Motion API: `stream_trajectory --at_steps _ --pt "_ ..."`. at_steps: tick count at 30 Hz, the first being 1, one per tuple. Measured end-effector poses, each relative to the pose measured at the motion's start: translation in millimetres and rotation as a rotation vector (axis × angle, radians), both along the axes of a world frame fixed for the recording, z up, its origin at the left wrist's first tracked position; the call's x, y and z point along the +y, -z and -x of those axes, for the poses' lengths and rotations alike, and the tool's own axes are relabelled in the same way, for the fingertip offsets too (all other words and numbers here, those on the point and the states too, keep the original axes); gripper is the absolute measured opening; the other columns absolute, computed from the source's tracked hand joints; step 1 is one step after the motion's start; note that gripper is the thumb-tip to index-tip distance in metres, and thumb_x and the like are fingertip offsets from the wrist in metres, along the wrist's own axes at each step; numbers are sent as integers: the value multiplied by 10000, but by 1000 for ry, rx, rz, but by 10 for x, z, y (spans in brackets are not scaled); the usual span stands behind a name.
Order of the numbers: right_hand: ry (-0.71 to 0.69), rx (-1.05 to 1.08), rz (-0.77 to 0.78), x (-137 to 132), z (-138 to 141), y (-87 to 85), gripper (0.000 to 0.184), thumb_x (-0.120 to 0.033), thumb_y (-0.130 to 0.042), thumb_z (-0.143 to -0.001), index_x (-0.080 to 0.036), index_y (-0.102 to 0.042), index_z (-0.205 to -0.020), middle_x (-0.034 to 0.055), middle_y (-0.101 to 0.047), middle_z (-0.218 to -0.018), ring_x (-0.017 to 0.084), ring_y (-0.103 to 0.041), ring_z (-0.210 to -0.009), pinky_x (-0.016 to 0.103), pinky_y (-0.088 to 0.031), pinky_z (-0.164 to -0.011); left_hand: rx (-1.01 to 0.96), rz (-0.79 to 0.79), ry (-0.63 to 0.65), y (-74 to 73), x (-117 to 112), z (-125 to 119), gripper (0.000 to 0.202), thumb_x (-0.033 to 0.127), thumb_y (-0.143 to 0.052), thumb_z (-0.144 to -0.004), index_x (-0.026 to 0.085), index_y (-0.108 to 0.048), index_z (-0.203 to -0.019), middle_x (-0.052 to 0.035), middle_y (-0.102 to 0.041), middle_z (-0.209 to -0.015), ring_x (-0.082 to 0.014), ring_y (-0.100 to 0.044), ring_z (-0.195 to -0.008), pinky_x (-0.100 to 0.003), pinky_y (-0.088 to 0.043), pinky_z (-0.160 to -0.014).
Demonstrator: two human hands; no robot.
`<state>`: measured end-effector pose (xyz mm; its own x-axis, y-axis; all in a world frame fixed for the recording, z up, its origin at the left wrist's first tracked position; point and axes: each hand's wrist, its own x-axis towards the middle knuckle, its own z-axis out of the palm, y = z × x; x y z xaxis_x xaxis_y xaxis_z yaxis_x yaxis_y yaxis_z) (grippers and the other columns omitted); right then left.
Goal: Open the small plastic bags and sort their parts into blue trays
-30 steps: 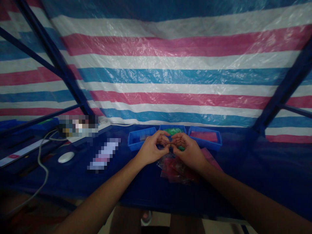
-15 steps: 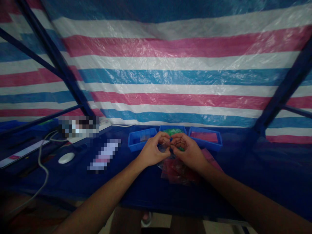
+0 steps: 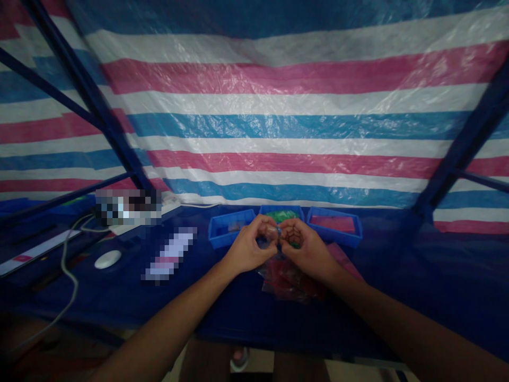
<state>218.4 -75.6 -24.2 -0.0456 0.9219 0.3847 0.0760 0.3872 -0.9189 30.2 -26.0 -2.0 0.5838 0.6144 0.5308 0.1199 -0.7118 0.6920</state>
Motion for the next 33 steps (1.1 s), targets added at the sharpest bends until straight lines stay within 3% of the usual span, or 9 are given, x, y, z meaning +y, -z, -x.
stream_trajectory --at_steps 5,11,17,26,33 --pt "-14 7 14 -10 -4 -7 270 -265 -727 -888 -255 -624 -1136 7 -701 -944 178 -687 -857 325 -571 -819 -41 55 17 30 21 -15 440 115 -678 -816 218 -518 -1213 9 -711 -897 -145 -697 -784 -275 -552 -773" --pt "42 -19 -12 -11 -25 -25 304 -227 -736 -858 -258 -634 -1142 15 -699 -968 197 -705 -923 328 -583 -836 -73 31 41 31 48 -24 413 130 -691 -861 207 -548 -1241 -31 -731 -990 -162 -717 -910 -302 -569 -878" --pt "34 7 22 -9 -51 -9 309 -326 -765 -894 -267 -648 -1175 30 -724 -1029 204 -713 -951 335 -591 -832 -105 50 21 -3 49 7 338 254 -687 -960 201 -577 -1275 -43 -765 -995 -176 -736 -920 -316 -567 -888" --pt "52 98 34 37 -55 7 434 -396 -852 -830 -260 -656 -1192 46 -762 -1048 214 -735 -990 357 -591 -894 -173 141 42 3 71 -30 460 231 -726 -929 204 -568 -1360 -85 -775 -1106 -201 -757 -1010 -349 -594 -942" --pt "87 170 127 26 -75 -86 433 -481 -848 -817 -241 -708 -1149 24 -763 -939 173 -700 -786 304 -571 -716 -232 204 17 60 120 -56 510 285 -736 -933 210 -531 -1393 -87 -764 -1082 -198 -757 -991 -367 -609 -940"
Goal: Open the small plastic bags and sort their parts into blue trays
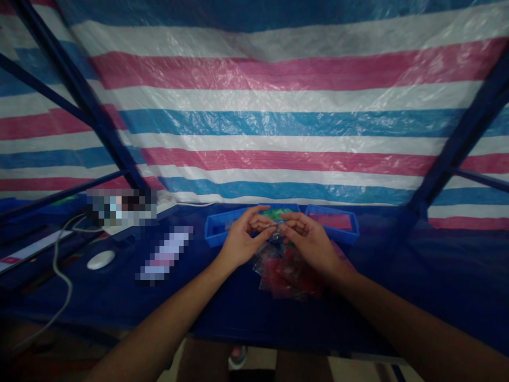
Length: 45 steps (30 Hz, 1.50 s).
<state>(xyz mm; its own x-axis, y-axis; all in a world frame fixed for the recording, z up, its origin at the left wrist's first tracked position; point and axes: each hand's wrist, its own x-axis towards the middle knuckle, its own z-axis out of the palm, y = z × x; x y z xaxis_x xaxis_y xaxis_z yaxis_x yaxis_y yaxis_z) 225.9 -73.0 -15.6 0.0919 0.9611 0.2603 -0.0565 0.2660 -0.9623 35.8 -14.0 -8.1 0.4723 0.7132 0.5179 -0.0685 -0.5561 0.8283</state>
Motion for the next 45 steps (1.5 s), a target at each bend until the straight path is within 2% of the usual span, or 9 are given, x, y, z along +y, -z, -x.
stream_trajectory --at_steps 6,10,17,21,27,30,33,37,45 --pt "53 39 -19 25 -20 -13 489 -492 -883 -773 -231 -691 -1141 6 -752 -904 153 -685 -720 290 -555 -688 74 -165 -107 -43 -20 27 486 275 -749 -918 225 -584 -1372 -114 -702 -1215 -205 -714 -990 -325 -610 -818" --pt "158 53 -68 64 -49 -8 487 -487 -905 -746 -237 -665 -1087 0 -729 -882 149 -674 -714 273 -549 -649 152 -393 -202 -95 -59 70 219 288 -702 -958 229 -762 -1160 -103 -664 -1165 -213 -665 -1023 -326 -579 -823" --pt "30 -50 -154 -41 37 -14 357 -479 -834 -849 -260 -681 -1086 59 -755 -1085 214 -728 -1004 341 -622 -843 188 -385 -53 -73 -58 62 380 344 -767 -921 232 -737 -1283 -95 -739 -1191 -205 -707 -971 -321 -588 -810" --pt "-11 -67 -123 -121 88 -51 351 -518 -746 -921 -274 -690 -1167 83 -750 -1197 238 -736 -1036 366 -642 -811 197 -331 -191 -79 -15 86 210 332 -656 -1000 229 -779 -1135 -67 -778 -1096 -204 -728 -962 -327 -575 -850" --pt "44 -114 -110 -98 55 -47 371 -546 -729 -924 -279 -682 -1178 85 -756 -1166 255 -733 -1034 347 -626 -736 276 -381 -441 -167 44 272 273 338 -599 -1018 213 -702 -1238 -51 -783 -1034 -197 -730 -874 -312 -564 -836" --pt "49 -218 -108 -94 39 -14 337 -513 -707 -951 -294 -677 -1205 71 -753 -1168 257 -723 -1062 364 -614 -787 410 -534 -651 -245 86 437 277 294 -544 -1026 202 -675 -1252 -79 -774 -1082 -240 -723 -976 -364 -529 -952" --pt "59 -412 -163 -114 34 11 273 -450 -679 -981 -304 -691 -1211 60 -755 -1158 260 -724 -1020 397 -601 -823 558 -507 -791 -278 165 582 372 280 -499 -1039 209 -583 -1394 -93 -772 -1055 -259 -725 -936 -363 -532 -893" --pt "28 -654 -270 -149 38 -4 220 -363 -651 -994 -310 -715 -1198 54 -765 -1132 264 -728 -954 433 -598 -837 788 -466 -822 -222 267 669 266 281 -530 -1011 196 -683 -1211 -111 -757 -978 -285 -716 -911 -390 -528 -869" --pt "-218 -1047 -414 -167 35 10 285 -382 -586 -1041 -235 -765 -1206 122 -657 -1428 308 -546 -1385 524 -438 -1183 799 -539 -822 -218 226 600 228 305 -532 -1014 207 -725 -1087 -118 -682 -1171 -319 -617 -1159 -475 -500 -985"
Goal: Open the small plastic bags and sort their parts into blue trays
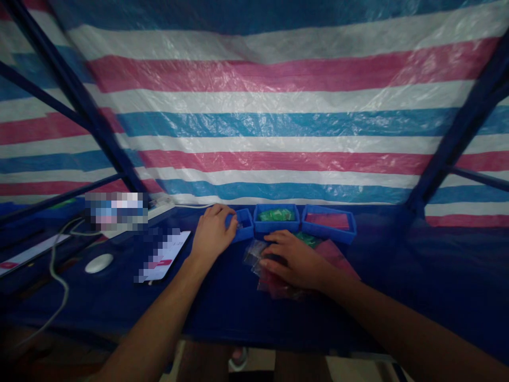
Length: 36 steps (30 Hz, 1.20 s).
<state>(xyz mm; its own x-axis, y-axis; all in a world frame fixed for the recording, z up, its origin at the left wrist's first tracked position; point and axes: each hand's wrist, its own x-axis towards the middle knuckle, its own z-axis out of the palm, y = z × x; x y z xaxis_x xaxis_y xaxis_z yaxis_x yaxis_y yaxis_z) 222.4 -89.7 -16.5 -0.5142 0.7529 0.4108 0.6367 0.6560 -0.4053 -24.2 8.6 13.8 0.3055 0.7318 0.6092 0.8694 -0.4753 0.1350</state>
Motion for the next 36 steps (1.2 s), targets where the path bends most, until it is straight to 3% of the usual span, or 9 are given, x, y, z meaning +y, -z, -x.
stream_trajectory --at_steps 3,6,10,15,18,22,26,31,36 --pt "30 7 10 18 9 42 283 -347 -576 -1044 -228 -737 -1245 109 -707 -1341 282 -608 -1303 494 -470 -1155 -53 -42 146 -21 -20 -57 186 262 -541 -1014 206 -714 -1056 -99 -686 -1136 -295 -613 -1147 -467 -493 -1021" --pt "97 76 8 34 20 40 260 -312 -561 -1047 -233 -715 -1241 87 -746 -1235 259 -667 -1189 461 -520 -1089 -109 -62 370 -23 -46 -122 166 222 -539 -1019 197 -702 -1043 -86 -697 -1101 -263 -623 -1116 -447 -495 -1046" --pt "182 219 -52 23 6 -33 205 -311 -593 -1030 -251 -719 -1180 70 -751 -1201 254 -694 -1139 441 -543 -1040 -153 -17 616 -13 -125 -205 186 223 -549 -1027 196 -696 -1137 -91 -712 -1135 -245 -647 -1118 -434 -520 -1044" --pt "186 439 -88 -18 -22 -115 185 -324 -598 -1033 -275 -741 -1141 62 -759 -1169 256 -712 -1101 422 -559 -991 -171 107 752 40 -216 -301 524 305 -705 -955 241 -569 -1457 -113 -637 -1450 -286 -591 -1359 -480 -469 -1187" --pt "129 601 12 -36 2 -125 172 -351 -622 -1027 -276 -744 -1123 60 -768 -1159 255 -723 -1093 417 -568 -990 -200 184 827 87 -222 -356 514 310 -725 -947 241 -597 -1440 -104 -665 -1427 -263 -652 -1296 -416 -548 -1104" --pt "65 794 169 -46 48 -117 169 -364 -660 -1009 -265 -737 -1123 54 -776 -1145 227 -739 -1069 370 -587 -968 -221 203 809 131 -193 -399 336 225 -639 -990 219 -693 -1322 -77 -761 -1268 -220 -746 -1113 -342 -602 -962" --pt "77 869 189 -21 54 -73 185 -366 -696 -984 -261 -726 -1133 57 -767 -1157 223 -747 -1069 348 -600 -944 -228 179 740 135 -185 -403 296 202 -602 -1000 224 -721 -1269 -54 -796 -1188 -207 -774 -1030 -325 -605 -917" --pt "210 787 86 63 23 24 264 -353 -729 -949 -290 -690 -1202 64 -730 -1247 224 -751 -994 362 -632 -852 -352 288 733 99 -231 -413 327 237 -621 -1004 242 -658 -1328 -34 -817 -1114 -196 -792 -988 -305 -617 -885" --pt "303 674 86 124 -25 50 260 -340 -730 -931 -284 -715 -1184 65 -755 -1219 226 -753 -909 382 -641 -804 -465 399 775 115 -251 -442 200 309 -665 -996 209 -712 -1163 -49 -820 -1044 -199 -799 -945 -285 -627 -829"
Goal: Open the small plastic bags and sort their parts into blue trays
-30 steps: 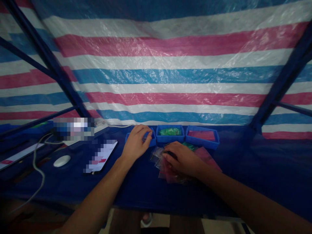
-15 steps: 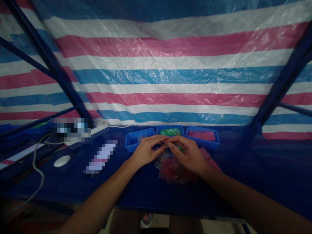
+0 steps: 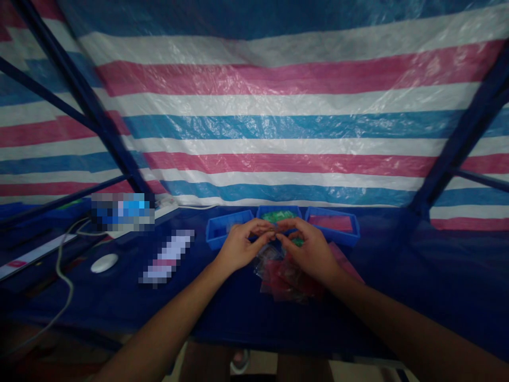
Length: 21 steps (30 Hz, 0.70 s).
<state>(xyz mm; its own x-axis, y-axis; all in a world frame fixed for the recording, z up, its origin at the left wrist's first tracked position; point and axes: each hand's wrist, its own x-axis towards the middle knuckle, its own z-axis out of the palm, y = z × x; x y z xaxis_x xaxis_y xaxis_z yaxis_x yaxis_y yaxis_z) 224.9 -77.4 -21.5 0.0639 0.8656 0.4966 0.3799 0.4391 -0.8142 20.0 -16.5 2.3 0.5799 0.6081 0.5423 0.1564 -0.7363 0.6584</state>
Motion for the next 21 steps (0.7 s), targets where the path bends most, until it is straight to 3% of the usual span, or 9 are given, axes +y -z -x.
stream_trajectory --at_steps 5,10,17,21 --pt "49 -64 11 16 -34 -14 178 -317 -727 -921 -254 -751 -1086 61 -790 -1080 231 -755 -872 383 -625 -794 -54 33 73 18 15 -2 214 310 -621 -1025 194 -742 -1157 -87 -787 -1080 -182 -784 -870 -278 -631 -766" --pt "63 -61 -24 8 -23 -20 168 -332 -712 -936 -252 -735 -1082 57 -777 -1072 220 -734 -859 372 -608 -771 -39 -113 -52 -27 27 4 236 340 -690 -985 227 -780 -1171 -86 -774 -1080 -208 -752 -968 -322 -618 -855" --pt "77 -12 -18 14 -32 -13 213 -377 -723 -934 -237 -716 -1095 73 -762 -1104 219 -723 -863 365 -601 -761 -105 -15 -54 9 44 -22 271 318 -732 -953 223 -743 -1207 -66 -808 -1098 -211 -781 -987 -362 -633 -933" --pt "7 12 -4 27 -25 8 257 -392 -759 -911 -245 -721 -1119 75 -762 -1160 235 -740 -933 392 -617 -832 -164 66 -37 23 37 -36 286 330 -769 -924 194 -723 -1172 -75 -812 -1054 -213 -791 -965 -353 -640 -915"
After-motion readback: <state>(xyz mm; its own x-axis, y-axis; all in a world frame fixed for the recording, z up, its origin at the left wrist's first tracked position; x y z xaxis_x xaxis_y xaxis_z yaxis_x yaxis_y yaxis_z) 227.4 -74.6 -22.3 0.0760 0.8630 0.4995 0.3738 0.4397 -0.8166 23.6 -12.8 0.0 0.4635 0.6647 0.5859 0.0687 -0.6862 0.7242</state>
